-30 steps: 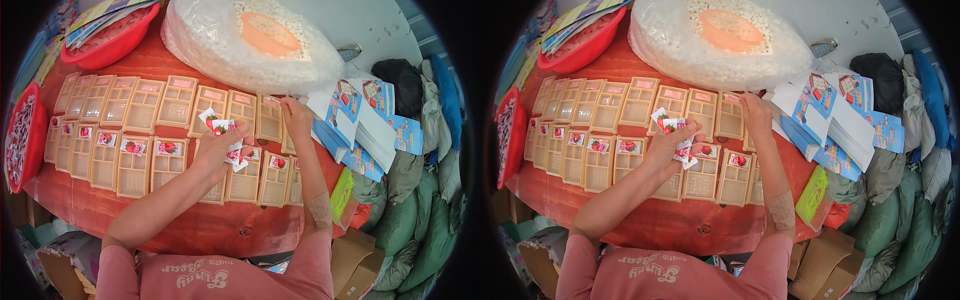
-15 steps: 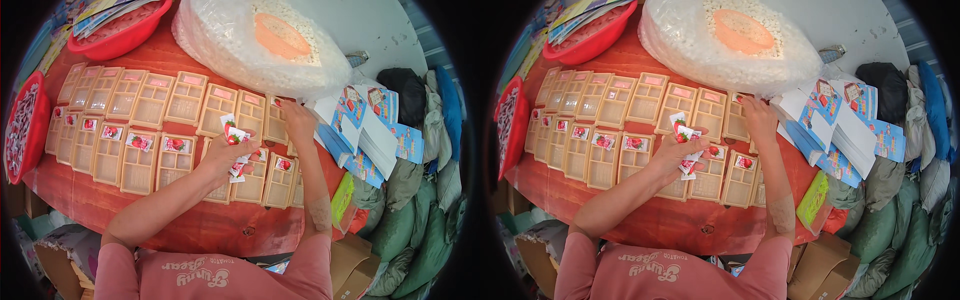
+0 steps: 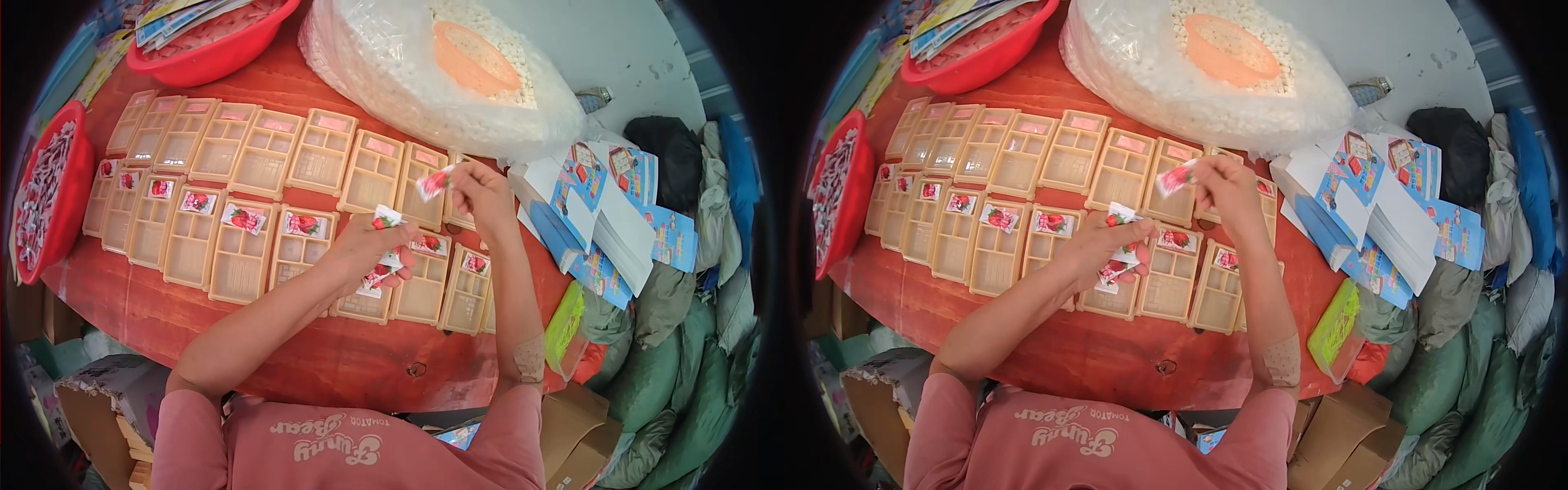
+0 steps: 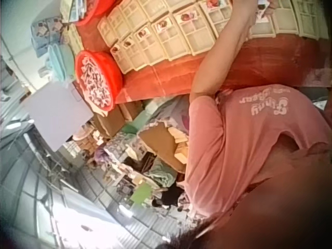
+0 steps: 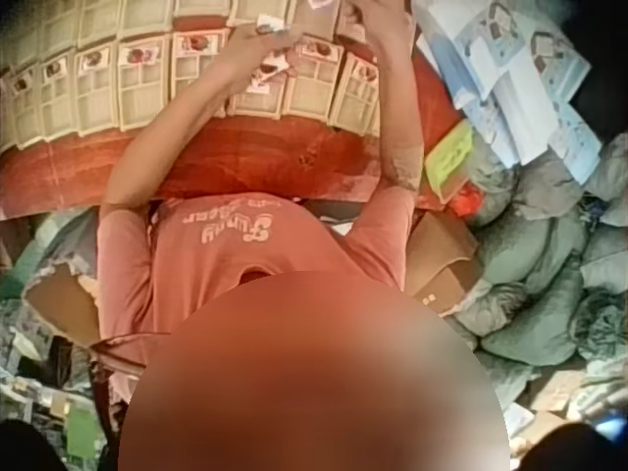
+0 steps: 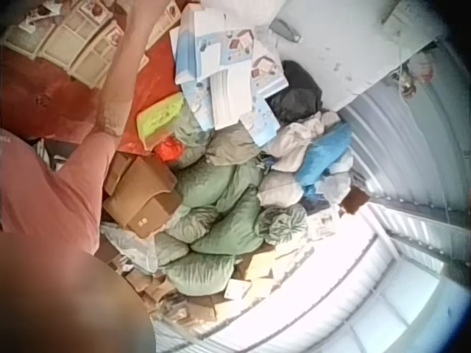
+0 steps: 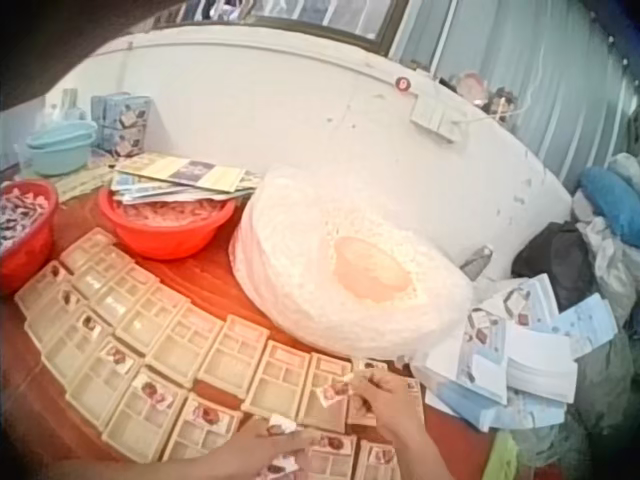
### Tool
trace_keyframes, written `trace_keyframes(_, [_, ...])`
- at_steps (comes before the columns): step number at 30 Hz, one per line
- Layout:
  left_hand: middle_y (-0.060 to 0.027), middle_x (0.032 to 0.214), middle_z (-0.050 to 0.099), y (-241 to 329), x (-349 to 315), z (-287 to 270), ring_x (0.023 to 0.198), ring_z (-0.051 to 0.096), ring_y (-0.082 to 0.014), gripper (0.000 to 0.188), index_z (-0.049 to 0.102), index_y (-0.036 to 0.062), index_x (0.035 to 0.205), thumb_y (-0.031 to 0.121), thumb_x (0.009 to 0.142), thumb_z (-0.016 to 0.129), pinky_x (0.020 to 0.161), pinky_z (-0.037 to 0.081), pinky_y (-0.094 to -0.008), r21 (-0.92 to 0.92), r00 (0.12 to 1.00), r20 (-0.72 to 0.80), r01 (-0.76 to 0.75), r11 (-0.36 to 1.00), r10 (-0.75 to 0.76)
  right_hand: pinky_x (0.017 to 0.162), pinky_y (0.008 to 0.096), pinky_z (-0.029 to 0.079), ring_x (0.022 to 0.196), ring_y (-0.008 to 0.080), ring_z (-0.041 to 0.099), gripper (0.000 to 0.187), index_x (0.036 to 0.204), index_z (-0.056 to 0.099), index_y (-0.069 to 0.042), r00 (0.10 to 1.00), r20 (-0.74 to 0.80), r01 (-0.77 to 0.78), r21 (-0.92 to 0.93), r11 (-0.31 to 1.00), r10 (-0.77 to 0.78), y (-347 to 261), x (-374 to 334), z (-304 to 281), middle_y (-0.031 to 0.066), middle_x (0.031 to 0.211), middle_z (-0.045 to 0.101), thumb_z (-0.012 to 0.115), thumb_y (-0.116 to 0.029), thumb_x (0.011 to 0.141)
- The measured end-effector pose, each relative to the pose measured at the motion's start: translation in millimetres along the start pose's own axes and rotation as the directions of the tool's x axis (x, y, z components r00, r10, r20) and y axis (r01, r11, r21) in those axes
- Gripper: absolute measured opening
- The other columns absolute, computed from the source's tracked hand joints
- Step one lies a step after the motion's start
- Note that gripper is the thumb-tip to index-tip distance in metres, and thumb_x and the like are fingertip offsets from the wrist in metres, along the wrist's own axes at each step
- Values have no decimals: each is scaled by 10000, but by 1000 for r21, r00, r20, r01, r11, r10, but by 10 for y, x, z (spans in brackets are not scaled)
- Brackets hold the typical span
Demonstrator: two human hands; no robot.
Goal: Packing small product components and packets into plastic compartment trays.
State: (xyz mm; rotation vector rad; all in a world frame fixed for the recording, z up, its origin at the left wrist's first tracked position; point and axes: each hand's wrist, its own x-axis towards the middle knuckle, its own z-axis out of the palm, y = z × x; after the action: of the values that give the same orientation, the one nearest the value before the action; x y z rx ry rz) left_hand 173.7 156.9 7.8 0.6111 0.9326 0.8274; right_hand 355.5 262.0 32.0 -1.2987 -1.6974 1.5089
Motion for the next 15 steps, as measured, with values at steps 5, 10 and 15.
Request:
trace_keyframes(5, [-75,761,610,-13,-69,-41,594,616,-145,290,578,46,976,293,837,636,425,503,-242,-233,999,-25,27,972,-34,532,214,497,608,103,590,109,878,599,14,930,-356,38,343,939,93,327,389,13,38,695,595,579,-91,856])
trace_keyframes(10, [-60,861,607,16,-134,-58,667,633,-159,376,535,56,1102,265,817,662,447,506,-247,-290,999,32,18,957,-9,521,218,503,648,122,614,114,869,608,38,881,-457,17,282,959,119,434,590,41,57,704,610,573,-68,846])
trace_keyframes(15, [-45,882,601,51,-182,-117,713,640,-154,441,500,66,1147,220,782,694,479,527,-246,-241,1000,16,4,970,0,510,267,484,616,131,622,232,809,630,56,884,-467,-210,-370,905,14,266,561,92,109,675,629,670,-167,761])
